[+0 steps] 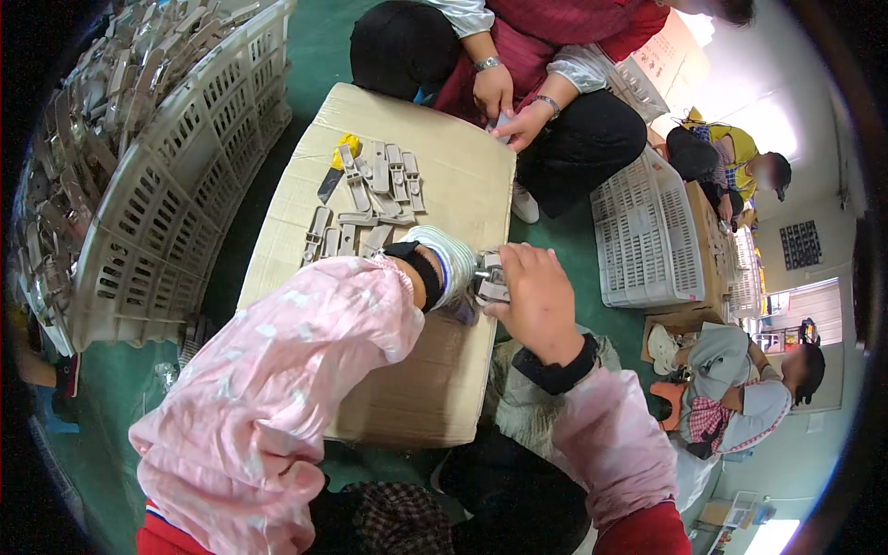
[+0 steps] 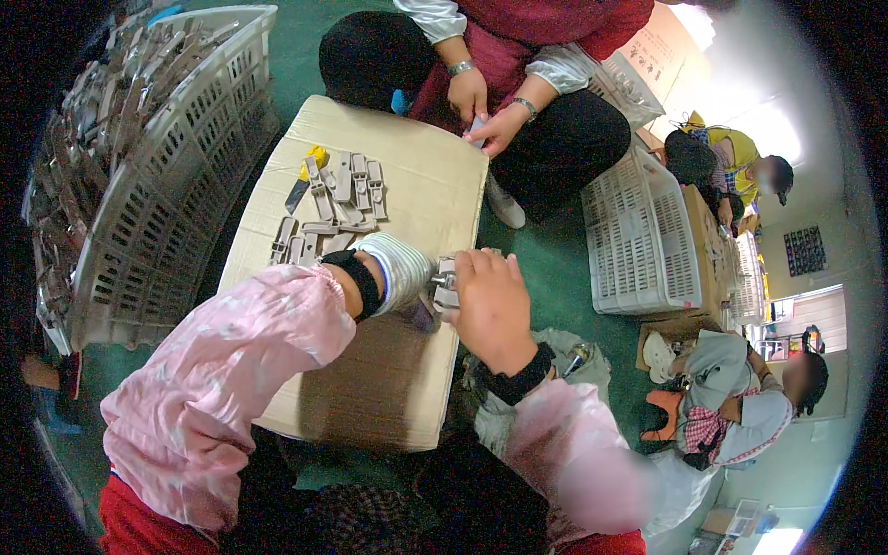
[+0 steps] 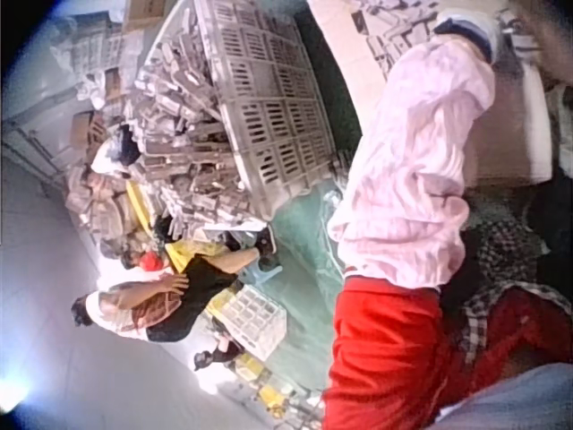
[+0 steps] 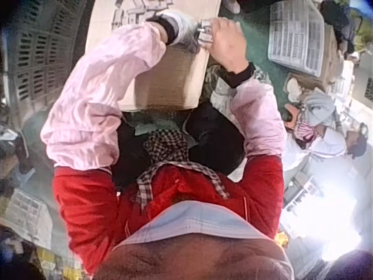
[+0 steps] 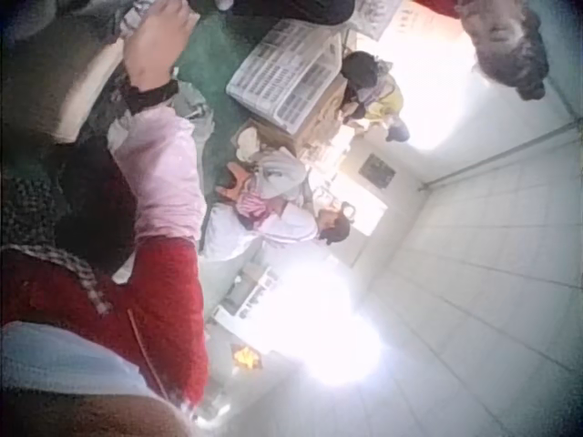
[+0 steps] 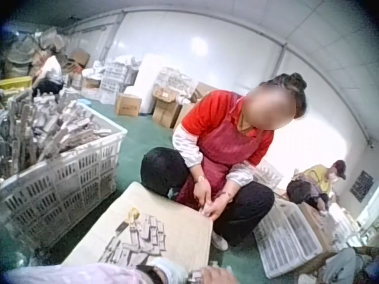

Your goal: The recorder is assembling small metal mechanical components by sliding them onto a metal bar and arranging them on a box, while coworkers perform similar sorting tasks nearby.

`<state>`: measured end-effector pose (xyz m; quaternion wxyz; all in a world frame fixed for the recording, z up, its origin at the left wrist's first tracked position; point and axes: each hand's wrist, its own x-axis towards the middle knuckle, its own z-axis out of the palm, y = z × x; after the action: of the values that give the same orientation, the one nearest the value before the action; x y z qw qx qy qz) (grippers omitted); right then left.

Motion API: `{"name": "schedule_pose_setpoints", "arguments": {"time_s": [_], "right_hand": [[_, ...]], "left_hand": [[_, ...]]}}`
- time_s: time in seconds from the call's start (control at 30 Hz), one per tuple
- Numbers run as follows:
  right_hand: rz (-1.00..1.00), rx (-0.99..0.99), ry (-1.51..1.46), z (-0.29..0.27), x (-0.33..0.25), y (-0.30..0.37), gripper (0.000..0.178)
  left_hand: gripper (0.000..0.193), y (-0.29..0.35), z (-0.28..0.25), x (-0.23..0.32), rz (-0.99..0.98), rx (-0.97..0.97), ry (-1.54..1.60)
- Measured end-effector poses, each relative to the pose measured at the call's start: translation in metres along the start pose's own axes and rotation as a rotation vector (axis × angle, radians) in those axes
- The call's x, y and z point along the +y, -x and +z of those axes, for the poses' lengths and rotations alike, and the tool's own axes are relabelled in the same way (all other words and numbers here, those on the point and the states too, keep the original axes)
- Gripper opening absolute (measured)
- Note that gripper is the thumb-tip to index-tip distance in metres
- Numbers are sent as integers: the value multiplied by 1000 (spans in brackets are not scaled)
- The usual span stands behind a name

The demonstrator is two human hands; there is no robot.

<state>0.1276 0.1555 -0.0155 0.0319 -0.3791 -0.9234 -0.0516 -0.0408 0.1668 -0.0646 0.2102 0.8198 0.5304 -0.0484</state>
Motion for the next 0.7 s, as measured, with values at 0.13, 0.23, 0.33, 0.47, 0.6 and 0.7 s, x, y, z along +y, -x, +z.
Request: {"name": "schedule_pose_setpoints", "arguments": {"time_s": [0.13,0.23,0.33,0.47,0.6,0.7], "right_hand": [[2,-114,-118,-10,11,-15,57],[15,-171,-170,-11,16,-21,53],[24,-218,-189,-12,19,-27,51],[38,-345,-237,-13,32,-38,50],[56,-415,-339,-13,46,-52,52],[92,-636,-459,-16,53,-68,53]], "left_hand": [[22,13,-15,2,2,32,51],[23,15,-15,-1,2,54,57],[23,13,-17,-4,13,38,57],[23,5,-19,-5,11,22,62],[24,2,-21,-8,8,38,50],[26,-5,-22,-10,-17,39,38]]}}
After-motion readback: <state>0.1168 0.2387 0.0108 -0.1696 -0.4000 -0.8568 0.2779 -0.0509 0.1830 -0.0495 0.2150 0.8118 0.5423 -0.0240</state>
